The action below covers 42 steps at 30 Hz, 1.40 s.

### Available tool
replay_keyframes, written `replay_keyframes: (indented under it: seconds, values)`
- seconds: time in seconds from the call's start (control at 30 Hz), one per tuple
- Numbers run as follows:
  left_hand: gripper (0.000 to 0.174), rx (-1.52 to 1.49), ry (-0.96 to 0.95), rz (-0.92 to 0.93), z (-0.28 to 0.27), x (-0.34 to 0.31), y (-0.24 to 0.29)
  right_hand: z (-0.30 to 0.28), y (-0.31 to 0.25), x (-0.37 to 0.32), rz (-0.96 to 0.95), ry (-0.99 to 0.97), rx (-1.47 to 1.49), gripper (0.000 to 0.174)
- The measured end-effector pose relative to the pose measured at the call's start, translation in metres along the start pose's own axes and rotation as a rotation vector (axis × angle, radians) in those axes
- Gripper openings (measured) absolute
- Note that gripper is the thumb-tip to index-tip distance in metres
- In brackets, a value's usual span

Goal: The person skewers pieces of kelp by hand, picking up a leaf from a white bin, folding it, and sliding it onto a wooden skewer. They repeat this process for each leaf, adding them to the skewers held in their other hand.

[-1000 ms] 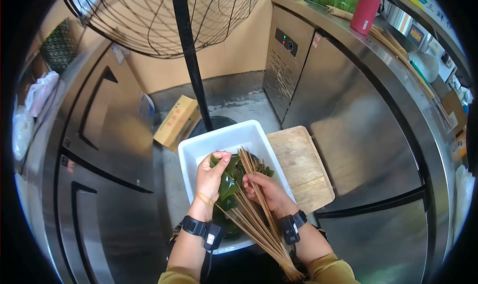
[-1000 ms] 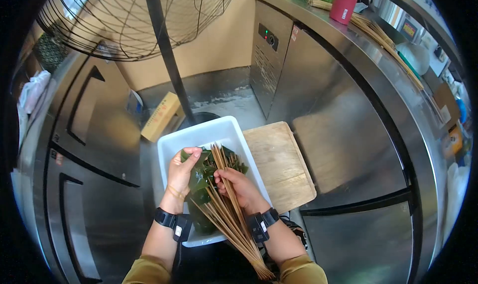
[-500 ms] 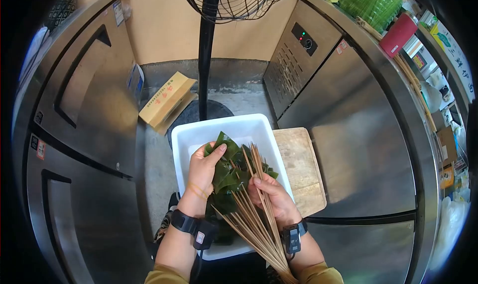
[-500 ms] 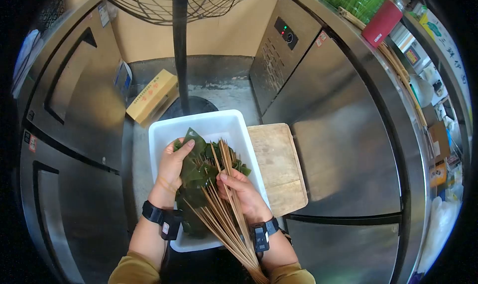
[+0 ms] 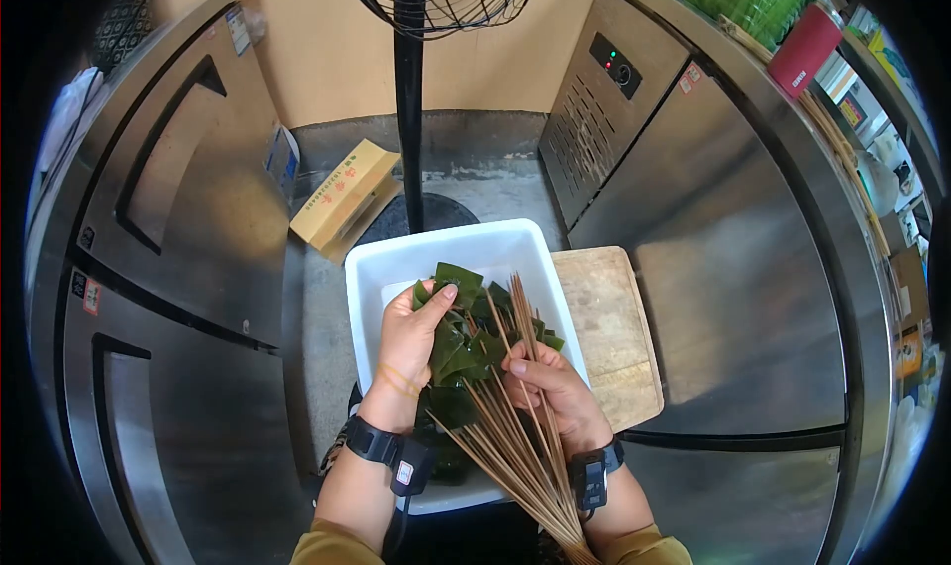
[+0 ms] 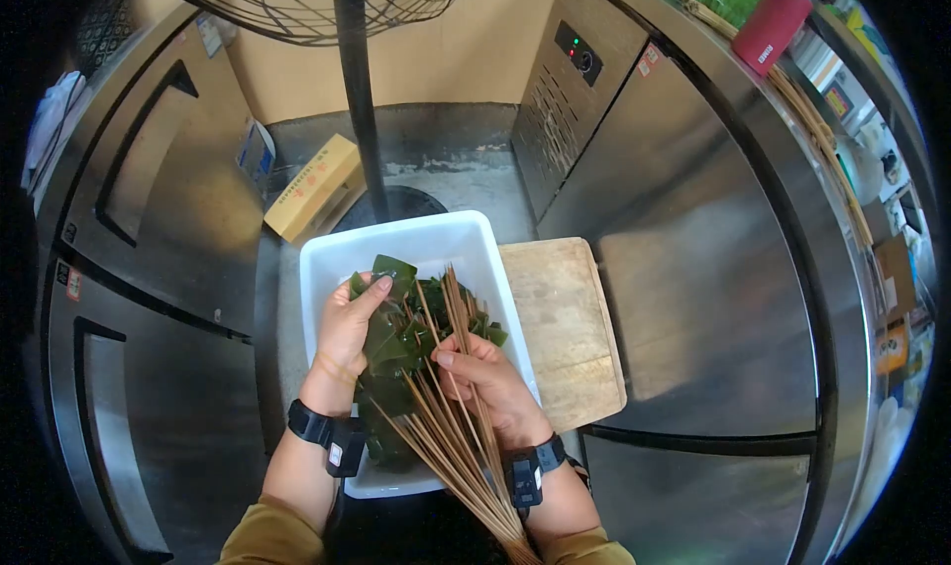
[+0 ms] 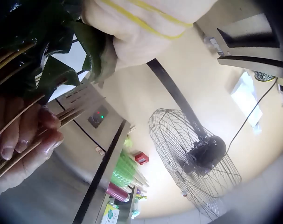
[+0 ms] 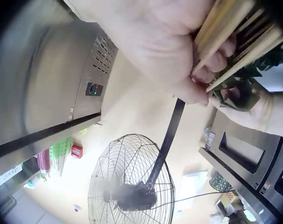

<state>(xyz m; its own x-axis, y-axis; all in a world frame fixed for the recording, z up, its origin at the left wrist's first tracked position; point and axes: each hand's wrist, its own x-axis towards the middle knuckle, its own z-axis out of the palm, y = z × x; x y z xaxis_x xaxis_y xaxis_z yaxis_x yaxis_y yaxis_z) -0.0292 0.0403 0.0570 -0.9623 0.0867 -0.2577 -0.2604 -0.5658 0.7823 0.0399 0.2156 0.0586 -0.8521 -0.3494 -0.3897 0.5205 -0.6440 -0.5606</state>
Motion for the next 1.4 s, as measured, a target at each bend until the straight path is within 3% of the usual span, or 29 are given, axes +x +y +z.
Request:
replay_keyframes:
  seconds: [0.3,0.9,1.1,1.4]
  values:
    - [0.008,0.102,0.027,0.193,0.001,0.001,-0.001,0.003,0.003,0.004,0.047,-0.01,-0.119,0.004]
    - [0.012,-0.022,-0.06,0.001,0.003,-0.007,0.006,-0.003,0.003,0.006,0.056,-0.015,-0.153,0.004]
    - [0.009,0.069,-0.083,-0.096,0.008,-0.015,0.007,-0.004,0.003,0.006,0.032,0.011,-0.15,0.005]
    - [0.006,0.015,0.02,0.142,0.001,-0.001,-0.012,0.003,0.002,0.005,0.065,0.025,-0.203,0.006]
